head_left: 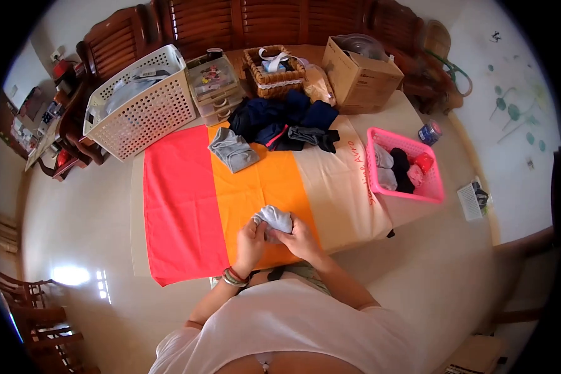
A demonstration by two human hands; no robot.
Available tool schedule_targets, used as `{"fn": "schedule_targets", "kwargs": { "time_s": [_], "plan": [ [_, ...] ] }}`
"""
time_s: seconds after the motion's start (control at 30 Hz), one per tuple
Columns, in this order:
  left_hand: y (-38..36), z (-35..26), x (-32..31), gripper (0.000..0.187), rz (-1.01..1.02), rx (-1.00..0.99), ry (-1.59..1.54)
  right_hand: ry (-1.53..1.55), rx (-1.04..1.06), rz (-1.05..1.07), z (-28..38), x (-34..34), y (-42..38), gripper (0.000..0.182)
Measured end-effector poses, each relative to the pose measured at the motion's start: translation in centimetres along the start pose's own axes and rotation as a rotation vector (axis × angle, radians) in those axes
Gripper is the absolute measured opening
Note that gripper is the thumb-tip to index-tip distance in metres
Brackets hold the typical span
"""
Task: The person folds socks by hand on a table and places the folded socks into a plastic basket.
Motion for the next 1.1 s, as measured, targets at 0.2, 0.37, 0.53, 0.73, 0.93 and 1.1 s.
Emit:
{"fn": "schedule_targets", "kwargs": {
  "time_s": [0.2,0.37,0.53,0.73,0.93,1.1],
  "plan": [
    [0.2,0.1,3.2,0.015,-0.026,0.103,0.242,0.314,0.043,-0.268,-0.8,10.2,0.4,0.032],
    [-0.1,3.0,5.8,0.013,-0.037,0.087,-0.162,-0.351,0.270,-1.151,4.0,33.0,-5.1,0.053],
    [-0.5,0.5,5.1,0.010,0.037,-0.107,0.163,-0.748,-0.086,-1.278,3.5,42.8,-7.3,0.048],
    [-0.9,-1.8,4.9,0.008,0.022,-0.255,0.303,-1.066,0.690,-1.000,7.2,26.8,-1.4,0.039],
    [-0.8,-1.7,4.9,0.008,0.034,-0.279,0.327,-0.727,0.608,-0.006,4.6,3.2,9.4,0.041],
    [-0.9,-1.8,5.0,0.008,0.027,-0.251,0.279,-0.636,0.575,-0.040,3.6,-2.2,16.8,0.057]
  ]
}}
Point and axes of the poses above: each hand's wrist, its own y-axis towards the middle knuckle, its own x-axis out of the back of the hand, z = x × y, the point moved 10 cm from there along y, towards the middle knuckle, and after that the axes turned 3 degrees about z, right-handed, at the moved point
